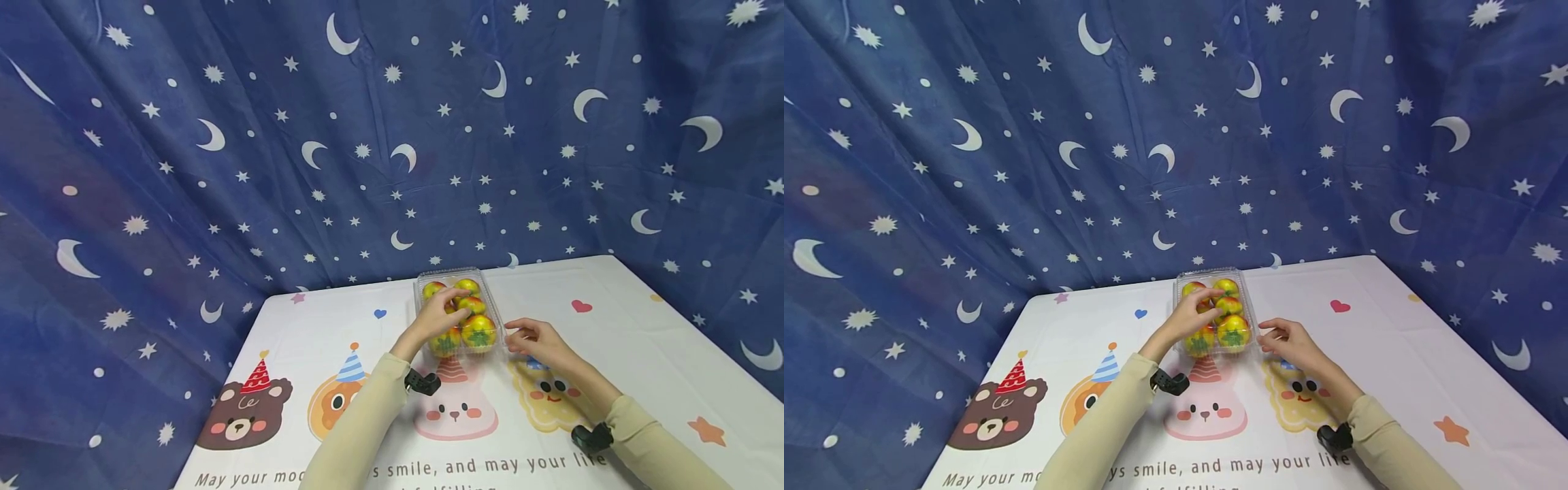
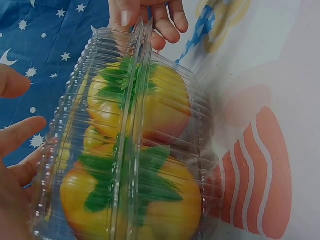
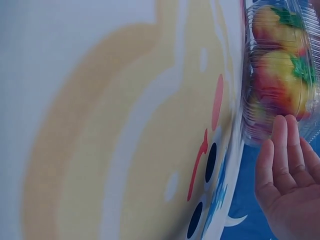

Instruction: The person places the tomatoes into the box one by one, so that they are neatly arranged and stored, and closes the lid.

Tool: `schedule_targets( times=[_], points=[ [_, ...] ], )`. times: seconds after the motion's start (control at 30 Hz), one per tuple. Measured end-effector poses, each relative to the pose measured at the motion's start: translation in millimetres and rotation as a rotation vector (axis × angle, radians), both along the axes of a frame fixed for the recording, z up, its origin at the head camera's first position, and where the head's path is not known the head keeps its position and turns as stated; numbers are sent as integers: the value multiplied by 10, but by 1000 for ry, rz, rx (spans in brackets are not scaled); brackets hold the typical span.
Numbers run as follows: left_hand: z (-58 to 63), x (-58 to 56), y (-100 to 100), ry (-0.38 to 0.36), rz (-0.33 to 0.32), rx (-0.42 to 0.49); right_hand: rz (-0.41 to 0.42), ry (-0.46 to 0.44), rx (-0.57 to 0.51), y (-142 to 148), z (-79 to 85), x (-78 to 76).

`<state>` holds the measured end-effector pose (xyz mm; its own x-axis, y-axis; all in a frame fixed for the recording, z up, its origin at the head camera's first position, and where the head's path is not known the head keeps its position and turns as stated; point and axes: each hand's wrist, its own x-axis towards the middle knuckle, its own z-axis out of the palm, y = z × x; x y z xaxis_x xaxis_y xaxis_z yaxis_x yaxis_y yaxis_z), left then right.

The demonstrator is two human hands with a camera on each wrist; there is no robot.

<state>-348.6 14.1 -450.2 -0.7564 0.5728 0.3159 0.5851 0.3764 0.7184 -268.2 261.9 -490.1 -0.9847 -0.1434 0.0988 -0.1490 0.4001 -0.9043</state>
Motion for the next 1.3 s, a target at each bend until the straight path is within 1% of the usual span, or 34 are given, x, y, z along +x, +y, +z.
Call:
schedule_targets(
  times=[0.07, 0.27, 0.43, 0.8, 1.07, 1.3],
  points=[
    [4, 2, -3, 2, -3, 0, 9, 1, 1, 1, 2, -1],
    [2, -6, 2, 13, -2, -8, 50, 1, -41, -6, 16, 4],
    [-5, -6, 9, 27, 10, -18, 41, -5, -51, -44, 30, -3],
    [-4, 21, 1, 4, 34, -16, 54, -19, -129, -86, 24, -10],
    [-13, 27, -2, 13, 45, -34, 42, -50, -162, -103, 8, -19],
    [-9, 28, -2, 38, 42, -32, 9, -124, -202, -120, 29, -33]
  ],
)
